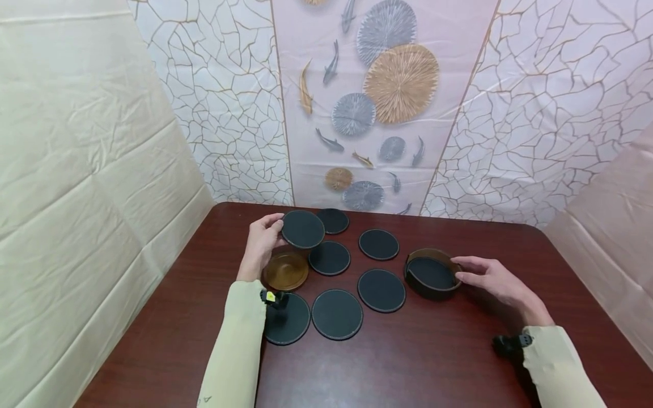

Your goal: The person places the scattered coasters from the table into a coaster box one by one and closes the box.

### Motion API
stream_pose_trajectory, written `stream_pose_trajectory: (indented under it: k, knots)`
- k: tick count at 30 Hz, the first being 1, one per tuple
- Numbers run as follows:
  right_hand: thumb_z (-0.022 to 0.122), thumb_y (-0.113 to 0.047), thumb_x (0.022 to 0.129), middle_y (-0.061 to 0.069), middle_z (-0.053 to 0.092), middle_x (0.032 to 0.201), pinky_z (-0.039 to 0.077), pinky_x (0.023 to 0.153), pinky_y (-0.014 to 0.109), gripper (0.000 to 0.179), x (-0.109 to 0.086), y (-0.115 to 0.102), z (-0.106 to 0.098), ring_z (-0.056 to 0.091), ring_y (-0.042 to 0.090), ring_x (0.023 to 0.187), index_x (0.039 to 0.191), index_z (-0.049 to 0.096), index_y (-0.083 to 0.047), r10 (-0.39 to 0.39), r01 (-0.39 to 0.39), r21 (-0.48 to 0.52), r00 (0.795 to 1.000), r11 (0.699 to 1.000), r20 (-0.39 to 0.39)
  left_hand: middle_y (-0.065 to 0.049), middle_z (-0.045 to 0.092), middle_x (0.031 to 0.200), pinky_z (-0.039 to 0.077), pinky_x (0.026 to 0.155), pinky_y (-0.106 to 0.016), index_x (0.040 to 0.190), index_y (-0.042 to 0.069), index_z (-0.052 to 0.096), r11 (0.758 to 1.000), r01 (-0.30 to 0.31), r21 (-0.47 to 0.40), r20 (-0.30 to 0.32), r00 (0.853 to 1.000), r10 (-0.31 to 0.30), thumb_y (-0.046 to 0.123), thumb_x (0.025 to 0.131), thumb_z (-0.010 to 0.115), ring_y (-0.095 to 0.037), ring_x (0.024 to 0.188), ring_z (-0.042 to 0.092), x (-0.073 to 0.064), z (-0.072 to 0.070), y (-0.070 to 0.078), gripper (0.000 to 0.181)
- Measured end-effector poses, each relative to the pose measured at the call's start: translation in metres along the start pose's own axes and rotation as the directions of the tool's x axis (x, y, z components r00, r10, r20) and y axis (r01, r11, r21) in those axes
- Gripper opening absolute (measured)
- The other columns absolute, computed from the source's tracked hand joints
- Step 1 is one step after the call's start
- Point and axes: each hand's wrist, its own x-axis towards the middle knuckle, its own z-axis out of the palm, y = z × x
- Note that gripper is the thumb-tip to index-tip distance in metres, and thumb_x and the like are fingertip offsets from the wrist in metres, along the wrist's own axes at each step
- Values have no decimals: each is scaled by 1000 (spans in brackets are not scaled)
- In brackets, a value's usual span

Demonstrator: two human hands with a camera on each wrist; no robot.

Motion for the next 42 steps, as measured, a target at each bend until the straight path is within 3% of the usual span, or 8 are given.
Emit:
stream_pose_trajectory:
  k: [15, 23, 28, 31, 36, 39, 42]
  knots:
    - [67, -44, 91, 19, 54, 141, 48, 82, 13, 59, 2, -2, 3, 52, 30, 123, 139, 54, -13, 24, -23, 14, 1000, 1000, -10, -15, 65, 117, 59, 83, -38, 125, 9, 64, 998, 9, -66, 49, 999, -6, 14, 102, 52, -13, 77, 69, 0, 50, 0, 26]
    - [67, -43, 91, 20, 55, 140, 50, 82, 15, 59, 2, 0, 1, 56, 3, 111, 139, 53, -11, 9, -9, 20, 1000, 1000, 0, -12, 62, 109, 59, 63, -26, 125, 6, 64, 993, 35, -111, 71, 997, -28, 11, 102, 52, -11, 70, 66, 0, 74, -5, 27]
    - [67, -41, 92, 20, 55, 139, 50, 81, 15, 57, 2, 0, 0, 54, -8, 105, 139, 54, -12, -1, 1, 5, 1000, 1000, -4, -14, 64, 111, 59, 63, -26, 126, 5, 63, 989, 34, -146, 98, 995, -20, 11, 102, 52, -11, 67, 66, -2, 86, -7, 27]
    - [67, -42, 91, 19, 56, 139, 49, 81, 14, 57, 1, -1, -1, 54, -4, 108, 139, 54, -13, -1, 1, -8, 1000, 1000, -9, -14, 64, 110, 59, 65, -27, 126, 4, 63, 987, 37, -158, 109, 994, -20, 10, 102, 51, -11, 69, 66, -4, 92, -7, 28]
    - [67, -43, 92, 19, 56, 139, 50, 81, 16, 58, -1, -2, -1, 57, 15, 115, 139, 54, -12, 6, -6, -3, 1000, 1000, -3, -12, 62, 107, 60, 66, -29, 126, 4, 63, 984, 41, -173, 113, 993, -21, 10, 101, 52, -11, 74, 67, -9, 105, -10, 27]
    - [66, -42, 92, 19, 56, 138, 51, 81, 16, 57, -1, -2, 0, 58, 14, 113, 139, 54, -12, 9, -9, 7, 1000, 1000, -3, -10, 61, 104, 60, 67, -31, 125, 3, 63, 982, 28, -185, 125, 992, -5, 9, 101, 53, -11, 74, 67, -11, 114, -13, 27]
    - [67, -41, 92, 19, 57, 138, 51, 81, 16, 57, 0, -1, 0, 59, 3, 108, 139, 54, -12, 0, 0, 22, 1000, 1000, 1, -8, 60, 101, 61, 70, -34, 127, 2, 62, 979, 34, -199, 145, 989, -5, 9, 101, 54, -10, 74, 67, -13, 123, -18, 28]
